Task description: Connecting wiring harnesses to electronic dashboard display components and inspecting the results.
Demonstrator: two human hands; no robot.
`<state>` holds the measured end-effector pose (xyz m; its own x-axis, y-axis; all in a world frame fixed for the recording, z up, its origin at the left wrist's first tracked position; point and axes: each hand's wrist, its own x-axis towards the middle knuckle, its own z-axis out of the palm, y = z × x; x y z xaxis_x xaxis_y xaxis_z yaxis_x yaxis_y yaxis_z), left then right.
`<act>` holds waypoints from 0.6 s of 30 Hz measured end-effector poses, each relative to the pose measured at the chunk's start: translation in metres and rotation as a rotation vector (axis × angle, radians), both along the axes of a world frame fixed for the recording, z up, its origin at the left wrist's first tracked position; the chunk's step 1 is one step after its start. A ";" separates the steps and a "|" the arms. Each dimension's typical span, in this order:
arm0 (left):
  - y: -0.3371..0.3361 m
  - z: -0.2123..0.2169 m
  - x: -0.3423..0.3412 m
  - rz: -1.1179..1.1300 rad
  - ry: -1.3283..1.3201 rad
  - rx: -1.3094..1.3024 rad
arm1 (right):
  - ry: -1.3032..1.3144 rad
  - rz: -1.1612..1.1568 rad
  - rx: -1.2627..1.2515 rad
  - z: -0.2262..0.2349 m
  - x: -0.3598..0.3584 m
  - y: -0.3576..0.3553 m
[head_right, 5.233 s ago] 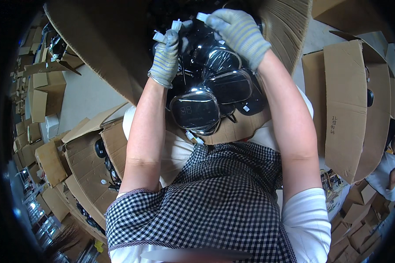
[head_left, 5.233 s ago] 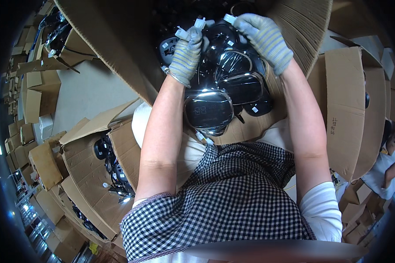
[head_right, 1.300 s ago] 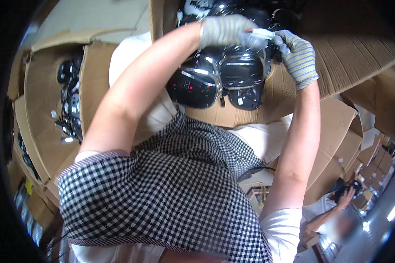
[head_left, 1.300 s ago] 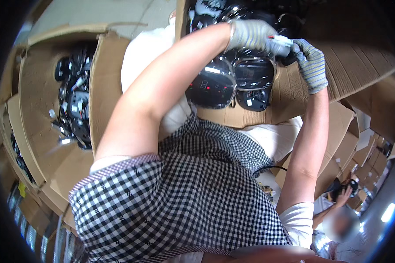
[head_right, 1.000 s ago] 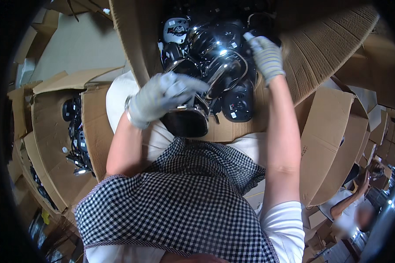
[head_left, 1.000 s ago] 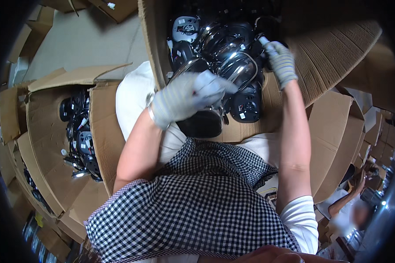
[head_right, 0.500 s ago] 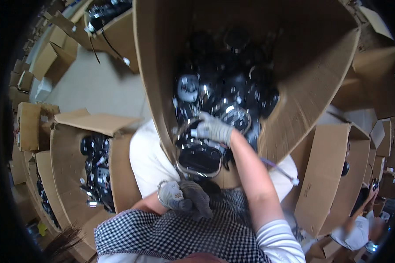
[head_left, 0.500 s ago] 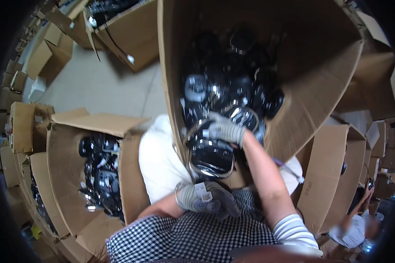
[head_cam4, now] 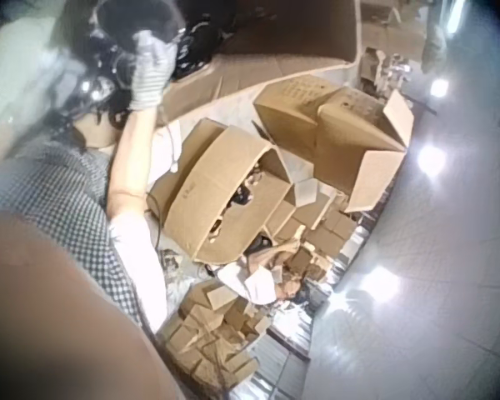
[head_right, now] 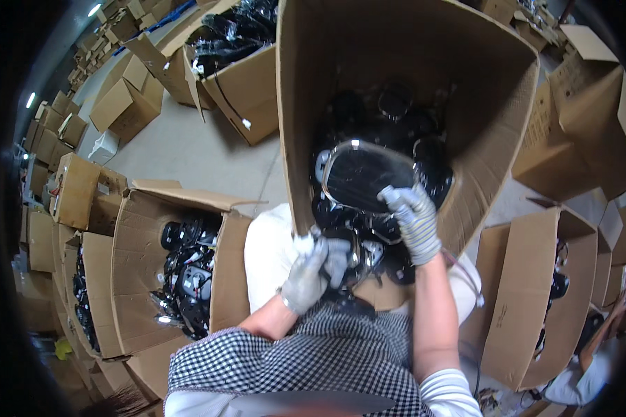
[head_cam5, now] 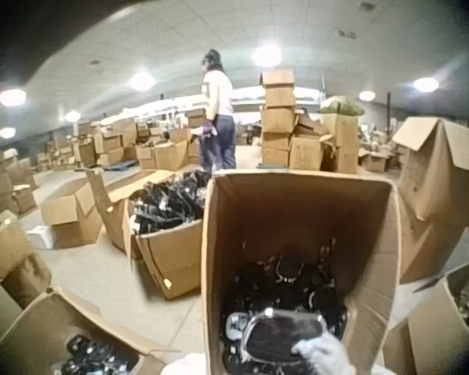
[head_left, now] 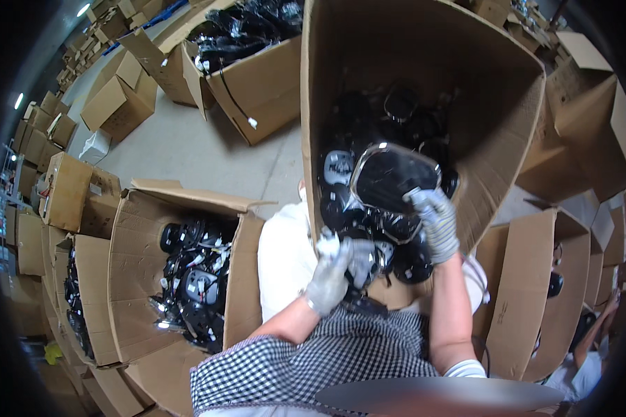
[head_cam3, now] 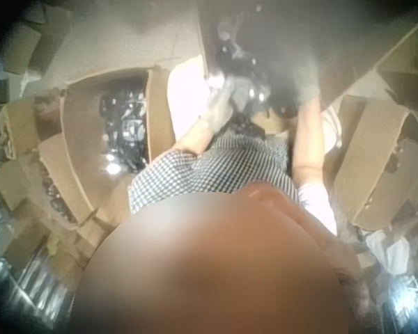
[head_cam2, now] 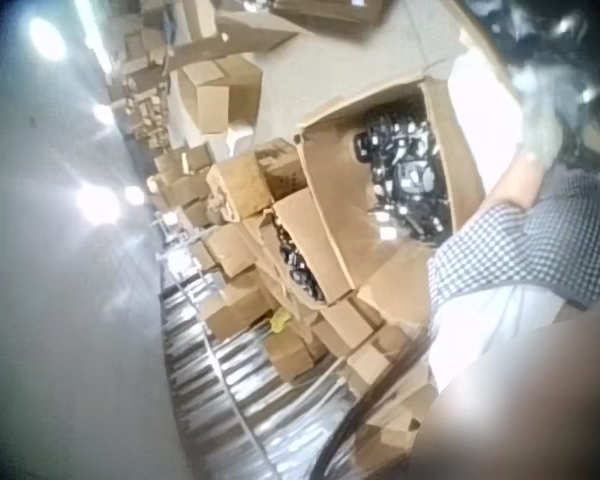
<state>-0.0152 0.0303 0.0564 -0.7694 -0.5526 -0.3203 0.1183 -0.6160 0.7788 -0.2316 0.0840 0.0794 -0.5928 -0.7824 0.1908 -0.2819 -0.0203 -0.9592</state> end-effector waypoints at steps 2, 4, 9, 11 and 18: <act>-0.008 -0.019 -0.012 0.039 0.084 0.063 | -0.144 0.033 -0.033 0.033 0.015 0.018; -0.019 -0.019 -0.029 -0.039 0.265 0.343 | -0.288 0.095 -0.041 0.035 0.020 0.034; -0.027 -0.019 -0.064 -0.006 0.473 0.276 | -0.586 0.090 -0.092 0.005 0.039 0.060; -0.033 -0.023 -0.071 0.245 0.437 0.580 | -0.519 -0.023 -0.318 -0.009 0.045 0.067; -0.037 -0.045 -0.043 0.472 0.513 0.232 | -0.717 -0.335 -0.220 -0.095 0.007 0.059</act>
